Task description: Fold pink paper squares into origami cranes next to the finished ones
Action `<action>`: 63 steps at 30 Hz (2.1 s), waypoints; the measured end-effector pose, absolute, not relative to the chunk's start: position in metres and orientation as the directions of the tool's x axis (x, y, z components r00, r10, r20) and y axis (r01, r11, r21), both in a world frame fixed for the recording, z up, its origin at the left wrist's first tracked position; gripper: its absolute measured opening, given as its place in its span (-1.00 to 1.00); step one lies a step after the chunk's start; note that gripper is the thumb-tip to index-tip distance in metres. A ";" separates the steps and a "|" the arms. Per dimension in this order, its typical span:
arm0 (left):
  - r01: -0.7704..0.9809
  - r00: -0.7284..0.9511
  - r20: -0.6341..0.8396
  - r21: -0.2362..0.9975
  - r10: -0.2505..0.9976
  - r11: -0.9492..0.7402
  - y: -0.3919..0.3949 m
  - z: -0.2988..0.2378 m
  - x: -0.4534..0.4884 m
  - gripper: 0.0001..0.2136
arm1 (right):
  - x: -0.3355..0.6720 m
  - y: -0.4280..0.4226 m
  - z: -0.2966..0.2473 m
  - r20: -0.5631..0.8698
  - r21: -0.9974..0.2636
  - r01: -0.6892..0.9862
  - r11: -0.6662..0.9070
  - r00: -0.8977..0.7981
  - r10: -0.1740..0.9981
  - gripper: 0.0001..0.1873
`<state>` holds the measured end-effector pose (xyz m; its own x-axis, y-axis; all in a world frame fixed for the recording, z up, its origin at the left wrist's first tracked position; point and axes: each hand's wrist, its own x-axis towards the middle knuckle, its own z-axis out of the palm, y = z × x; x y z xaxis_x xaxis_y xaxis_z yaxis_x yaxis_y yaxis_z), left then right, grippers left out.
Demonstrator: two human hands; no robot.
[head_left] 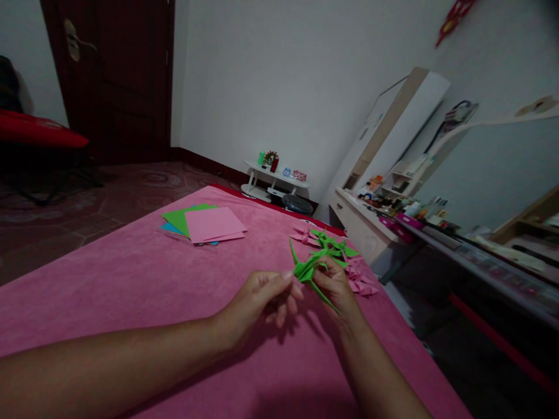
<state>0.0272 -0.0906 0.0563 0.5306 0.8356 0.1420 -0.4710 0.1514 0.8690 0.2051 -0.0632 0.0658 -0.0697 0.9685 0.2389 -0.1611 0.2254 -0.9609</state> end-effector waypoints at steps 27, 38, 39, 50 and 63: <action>-0.318 0.633 0.148 0.944 0.760 0.082 -0.103 0.056 0.027 -0.53 | 0.203 -0.071 0.063 0.284 -0.958 -0.135 0.253 -0.324 0.903 -0.80; -0.435 0.480 0.050 0.881 0.876 0.188 -0.068 0.032 0.028 -0.63 | 0.220 -0.060 0.080 0.419 -0.865 0.379 0.328 0.188 0.888 -0.84; -0.415 0.483 0.024 0.887 0.875 0.204 -0.064 0.027 0.028 -0.65 | 0.227 -0.057 0.081 0.444 -0.831 0.470 0.297 0.241 0.863 -0.85; -0.270 0.500 -0.067 0.935 0.863 0.229 -0.054 0.012 0.026 -0.68 | 0.328 -0.040 0.075 0.238 -0.474 0.864 -0.169 0.311 0.920 -0.83; -0.160 0.554 -0.024 0.978 0.832 0.135 -0.056 0.005 0.028 -0.65 | 0.316 -0.025 0.026 0.357 -0.190 0.926 -0.325 0.374 0.856 -0.93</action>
<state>0.0283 -0.0563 0.0053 0.5536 0.8324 -0.0240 -0.1601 0.1347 0.9779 0.3156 -0.0246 0.0260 0.3736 0.8561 0.3571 0.9264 -0.3251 -0.1897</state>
